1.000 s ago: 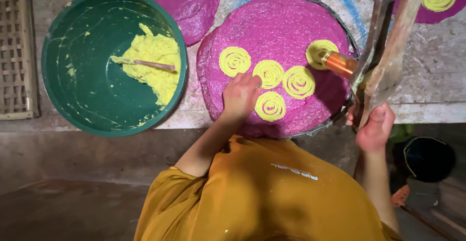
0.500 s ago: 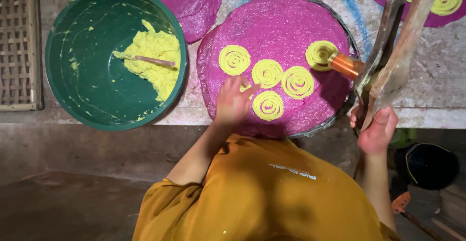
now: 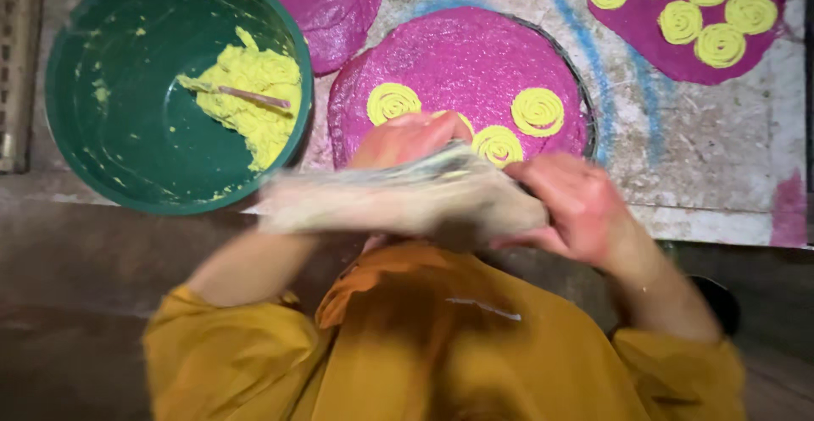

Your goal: The person uses a wooden-handled piping tool to extrude yellow dough into spiral shapes onto a pink circular mat. They repeatedly refill the tool from a green bowl and continue piping additional spirals across the mat.

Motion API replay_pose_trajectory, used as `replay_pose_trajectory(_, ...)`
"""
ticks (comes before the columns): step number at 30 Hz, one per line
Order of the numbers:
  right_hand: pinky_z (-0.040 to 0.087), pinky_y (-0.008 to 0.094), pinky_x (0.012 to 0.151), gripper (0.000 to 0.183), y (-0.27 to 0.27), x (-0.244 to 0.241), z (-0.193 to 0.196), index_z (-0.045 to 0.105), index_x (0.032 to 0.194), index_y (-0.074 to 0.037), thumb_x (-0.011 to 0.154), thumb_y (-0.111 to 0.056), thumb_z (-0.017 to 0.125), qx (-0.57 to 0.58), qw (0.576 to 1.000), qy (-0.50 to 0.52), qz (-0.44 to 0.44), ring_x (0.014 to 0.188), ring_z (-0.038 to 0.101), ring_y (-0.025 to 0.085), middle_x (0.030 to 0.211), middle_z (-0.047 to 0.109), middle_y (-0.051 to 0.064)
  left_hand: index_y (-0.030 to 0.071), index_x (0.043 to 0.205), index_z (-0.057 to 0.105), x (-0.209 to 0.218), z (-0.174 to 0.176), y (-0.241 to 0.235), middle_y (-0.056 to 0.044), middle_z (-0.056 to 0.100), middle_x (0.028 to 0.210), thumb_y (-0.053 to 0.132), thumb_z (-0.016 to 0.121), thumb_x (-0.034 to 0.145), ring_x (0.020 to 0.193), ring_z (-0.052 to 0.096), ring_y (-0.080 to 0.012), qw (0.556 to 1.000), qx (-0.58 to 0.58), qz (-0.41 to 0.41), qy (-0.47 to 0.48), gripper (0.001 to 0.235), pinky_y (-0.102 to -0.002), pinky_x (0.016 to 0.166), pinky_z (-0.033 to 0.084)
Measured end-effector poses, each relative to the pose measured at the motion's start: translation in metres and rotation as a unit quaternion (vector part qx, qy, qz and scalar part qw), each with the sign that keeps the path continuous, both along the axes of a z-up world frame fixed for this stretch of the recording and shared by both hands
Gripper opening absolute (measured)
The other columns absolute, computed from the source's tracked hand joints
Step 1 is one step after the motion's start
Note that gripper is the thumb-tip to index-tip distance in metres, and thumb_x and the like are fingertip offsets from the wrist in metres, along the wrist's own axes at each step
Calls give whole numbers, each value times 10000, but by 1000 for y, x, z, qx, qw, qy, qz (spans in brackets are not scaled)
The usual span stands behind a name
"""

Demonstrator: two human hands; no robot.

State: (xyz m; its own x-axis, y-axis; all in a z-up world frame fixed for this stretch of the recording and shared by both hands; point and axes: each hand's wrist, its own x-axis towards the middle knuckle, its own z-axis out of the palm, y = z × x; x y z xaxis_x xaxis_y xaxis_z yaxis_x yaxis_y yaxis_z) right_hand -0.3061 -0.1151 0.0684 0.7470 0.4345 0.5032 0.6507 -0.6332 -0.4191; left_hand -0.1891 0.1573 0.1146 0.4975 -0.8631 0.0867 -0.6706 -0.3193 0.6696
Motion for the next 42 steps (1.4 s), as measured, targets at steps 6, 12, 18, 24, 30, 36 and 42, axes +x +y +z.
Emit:
replay_pose_trajectory(6,426,409,532,644,63,76,138,642,931,-15,788,-631,763,-163,939,-198,228,629,587,287,727,583,96,136,973,687,-20,52,46,-65,735,852,260,694,791,734,670,-117,973,112,-69,192,221,-346,674,547)
replay_pose_trajectory(12,478,428,619,301,131,44,97,619,901,-47,954,-316,743,-24,853,321,412,762,671,337,803,648,113,233,1095,698,-62,75,127,-105,742,855,318,650,913,822,707,-307,961,233,-63,132,206,-438,699,538)
replay_pose_trajectory(18,445,442,633,356,172,56,78,567,854,-44,1036,-318,701,42,835,353,420,715,623,337,735,548,116,139,1255,661,-29,35,273,-156,703,1054,322,694,912,963,669,-340,971,78,12,225,390,-460,787,531)
replay_pose_trajectory(24,400,305,519,158,219,127,138,641,948,-137,862,-233,733,-290,897,-307,133,610,554,155,697,529,3,-69,1378,537,61,-30,395,-320,580,1324,320,777,883,1186,547,-415,889,-73,77,446,674,-542,991,447)
replay_pose_trajectory(30,545,317,900,117,271,183,139,694,999,-199,887,-210,721,-319,833,-450,30,1039,697,139,1154,687,-12,-11,1234,613,47,-114,389,-165,638,1119,306,714,937,1032,614,-230,809,-181,64,556,446,-385,863,502)
replay_pose_trajectory(36,478,470,1046,517,305,224,43,566,1425,-50,967,-236,716,-168,981,-83,-45,1255,592,380,1389,596,183,43,1091,679,57,-149,375,-54,646,860,170,663,967,765,621,-140,849,-251,301,355,178,-296,648,522)
replay_pose_trajectory(42,553,528,782,438,335,261,-63,472,1275,-98,891,-206,653,-306,926,209,-79,993,681,422,1150,648,189,31,1143,630,69,-164,367,-18,670,981,39,684,897,788,635,-115,778,-416,311,353,252,-293,664,554)
